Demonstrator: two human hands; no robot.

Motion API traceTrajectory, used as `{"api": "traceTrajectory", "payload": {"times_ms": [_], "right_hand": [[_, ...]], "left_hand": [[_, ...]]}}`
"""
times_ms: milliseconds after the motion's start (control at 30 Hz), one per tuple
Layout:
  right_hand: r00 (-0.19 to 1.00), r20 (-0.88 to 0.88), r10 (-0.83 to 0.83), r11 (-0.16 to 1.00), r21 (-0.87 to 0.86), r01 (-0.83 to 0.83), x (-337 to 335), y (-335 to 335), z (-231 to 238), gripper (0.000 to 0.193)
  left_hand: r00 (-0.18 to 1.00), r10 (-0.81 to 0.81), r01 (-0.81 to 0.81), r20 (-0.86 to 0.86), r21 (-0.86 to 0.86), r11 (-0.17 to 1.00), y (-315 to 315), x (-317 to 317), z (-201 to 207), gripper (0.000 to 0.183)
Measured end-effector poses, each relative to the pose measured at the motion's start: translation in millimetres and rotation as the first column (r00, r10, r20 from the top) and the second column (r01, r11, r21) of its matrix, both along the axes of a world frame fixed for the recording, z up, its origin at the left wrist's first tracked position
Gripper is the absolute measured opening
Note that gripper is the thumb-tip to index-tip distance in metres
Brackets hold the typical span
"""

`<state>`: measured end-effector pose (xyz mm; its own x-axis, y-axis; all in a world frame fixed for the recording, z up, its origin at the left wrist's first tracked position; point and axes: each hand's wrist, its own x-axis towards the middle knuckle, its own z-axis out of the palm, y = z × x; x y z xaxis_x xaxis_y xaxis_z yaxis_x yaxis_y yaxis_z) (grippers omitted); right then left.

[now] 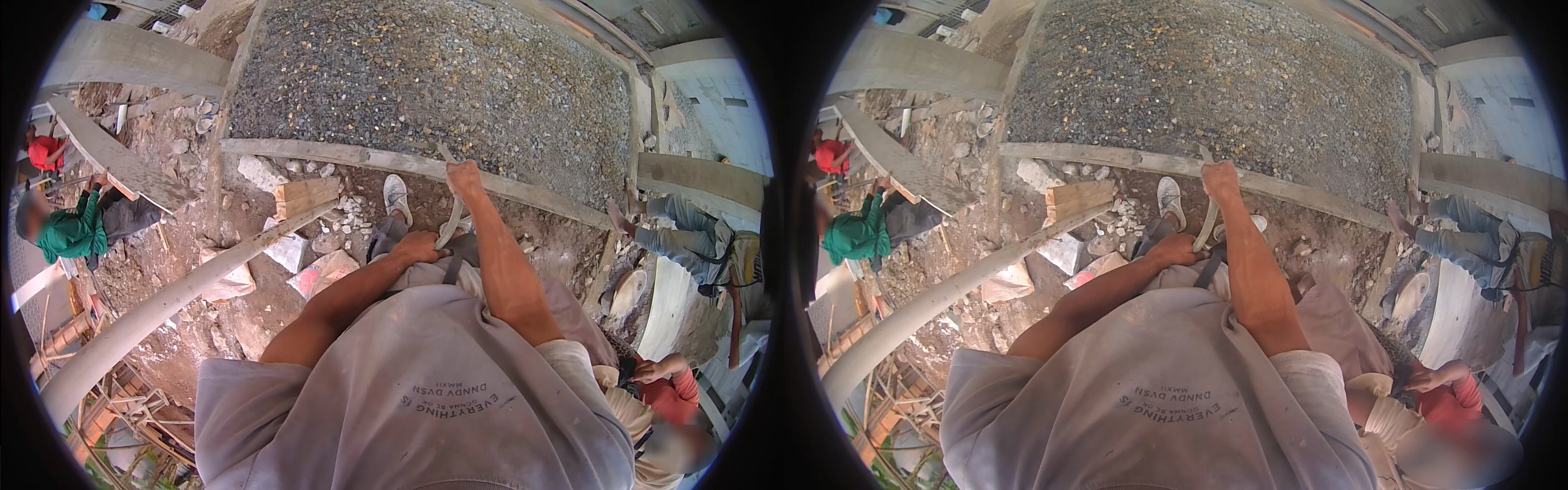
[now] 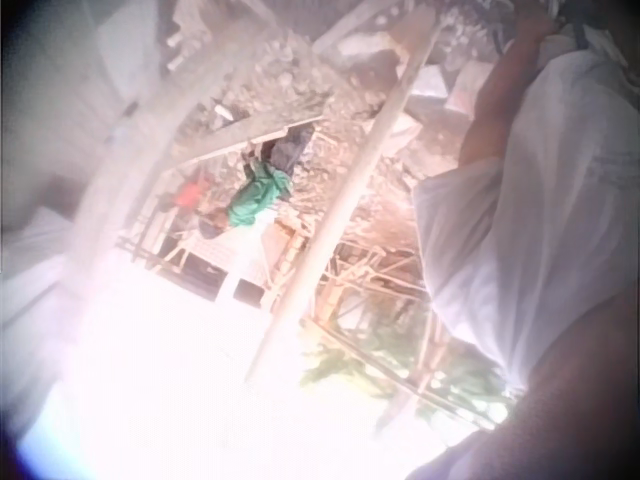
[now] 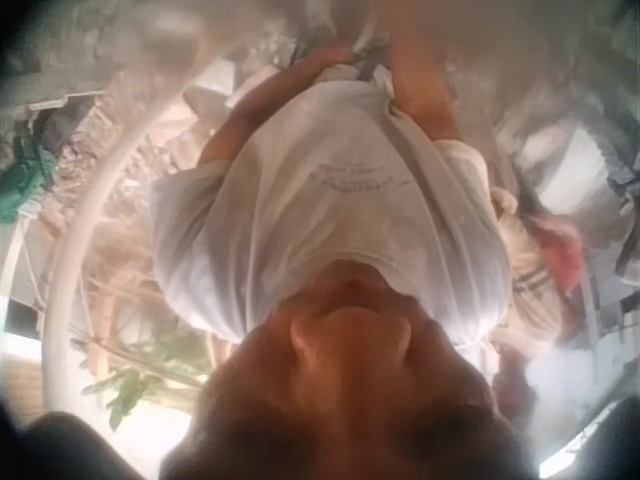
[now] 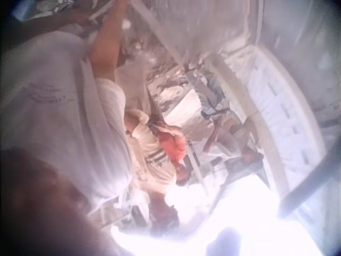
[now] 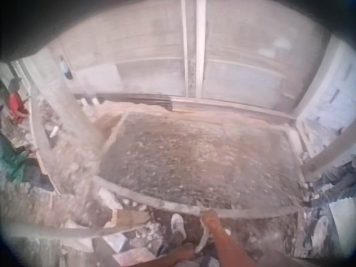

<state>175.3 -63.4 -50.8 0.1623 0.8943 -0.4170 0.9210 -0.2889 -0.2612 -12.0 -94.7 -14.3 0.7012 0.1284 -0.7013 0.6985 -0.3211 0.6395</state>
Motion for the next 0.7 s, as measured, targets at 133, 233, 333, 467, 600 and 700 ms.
{"api": "traceTrajectory", "payload": {"times_ms": [133, 233, 333, 467, 600, 700], "right_hand": [[0.834, -0.389, -0.391, 0.914, -0.056, 0.402, -17.1, 19.6, -5.3, 0.023], [0.824, -0.412, -0.388, 0.919, -0.106, 0.38, -30.3, 35.5, -0.4, 0.026], [0.795, -0.396, -0.459, 0.888, -0.189, 0.419, -50.2, 59.8, 44.2, 0.035], [0.669, -0.463, -0.582, 0.808, -0.237, 0.54, -65.4, 76.6, 53.5, 0.05], [0.699, -0.452, -0.555, 0.83, -0.238, 0.505, -81.1, 91.2, 78.6, 0.044], [0.669, -0.498, -0.552, 0.832, -0.272, 0.484, -87.3, 98.9, 96.2, 0.048]], "left_hand": [[0.998, 0.06, -0.059, -0.01, 0.023, 0.998, 2.8, -9.8, -2.5, 0.047], [0.992, 0.126, -0.125, -0.029, 0.035, 0.992, 7.0, -16.4, 2.6, 0.047], [0.984, 0.174, -0.173, -0.02, 0.052, 0.984, 6.2, -25.5, -13.2, 0.049], [0.981, 0.192, -0.19, -0.041, 0.043, 0.981, 13.4, -29.7, -12.7, 0.052], [0.959, 0.28, -0.284, 0.046, 0.1, 0.954, 15.7, -34.5, -8.4, 0.055], [0.937, 0.336, -0.345, 0.094, 0.098, 0.933, 19.8, -35.8, -3.1, 0.056]]}}
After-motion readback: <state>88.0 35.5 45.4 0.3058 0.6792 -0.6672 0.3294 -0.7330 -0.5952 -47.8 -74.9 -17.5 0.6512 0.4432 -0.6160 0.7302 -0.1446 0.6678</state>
